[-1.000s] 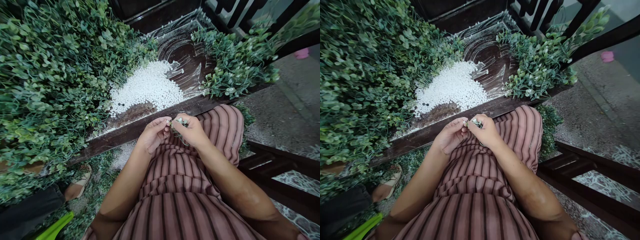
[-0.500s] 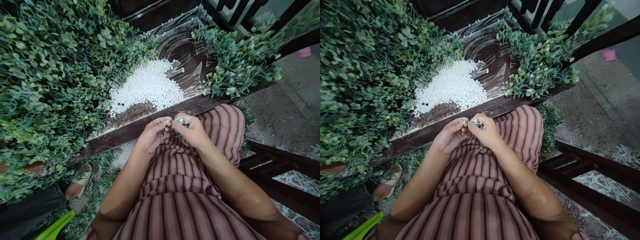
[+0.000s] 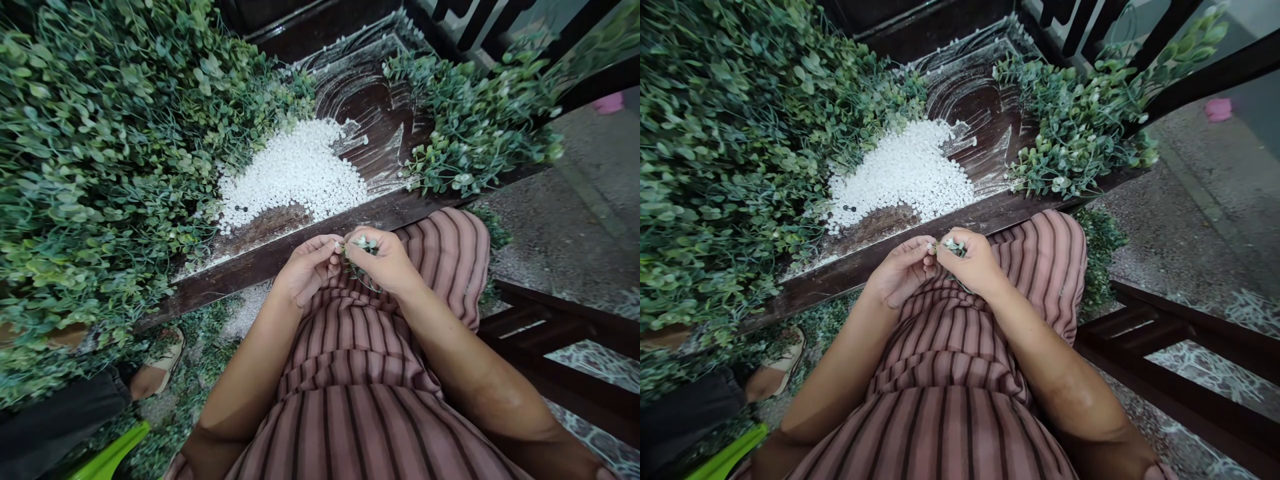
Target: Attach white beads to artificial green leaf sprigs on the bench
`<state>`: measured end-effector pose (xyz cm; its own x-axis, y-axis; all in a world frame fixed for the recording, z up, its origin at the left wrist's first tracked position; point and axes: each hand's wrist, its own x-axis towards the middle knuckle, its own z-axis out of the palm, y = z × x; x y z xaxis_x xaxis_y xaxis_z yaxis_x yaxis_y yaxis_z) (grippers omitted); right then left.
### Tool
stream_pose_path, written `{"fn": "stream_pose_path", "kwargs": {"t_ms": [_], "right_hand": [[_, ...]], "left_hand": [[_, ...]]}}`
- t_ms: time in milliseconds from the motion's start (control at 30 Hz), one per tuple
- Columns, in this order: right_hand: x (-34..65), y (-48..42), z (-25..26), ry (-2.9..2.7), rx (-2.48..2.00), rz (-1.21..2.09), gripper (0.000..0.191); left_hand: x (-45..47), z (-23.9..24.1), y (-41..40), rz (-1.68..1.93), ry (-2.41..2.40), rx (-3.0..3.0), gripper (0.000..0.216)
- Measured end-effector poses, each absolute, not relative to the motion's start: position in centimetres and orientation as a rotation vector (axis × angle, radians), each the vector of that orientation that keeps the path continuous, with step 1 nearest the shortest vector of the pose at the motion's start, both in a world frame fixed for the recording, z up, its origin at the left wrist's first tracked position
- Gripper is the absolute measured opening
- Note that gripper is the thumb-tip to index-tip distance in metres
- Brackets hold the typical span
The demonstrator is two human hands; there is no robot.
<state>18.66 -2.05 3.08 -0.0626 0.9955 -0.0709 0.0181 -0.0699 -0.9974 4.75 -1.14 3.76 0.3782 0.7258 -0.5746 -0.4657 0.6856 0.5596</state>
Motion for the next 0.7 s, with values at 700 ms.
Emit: {"fn": "stream_pose_path", "kwargs": {"t_ms": [700], "right_hand": [[18.86, -2.61, 2.8, -1.303, -1.245, 1.291, 0.018]], "left_hand": [[4.61, 3.86, -0.95, 0.686, 0.971, 0.415, 0.027]]}}
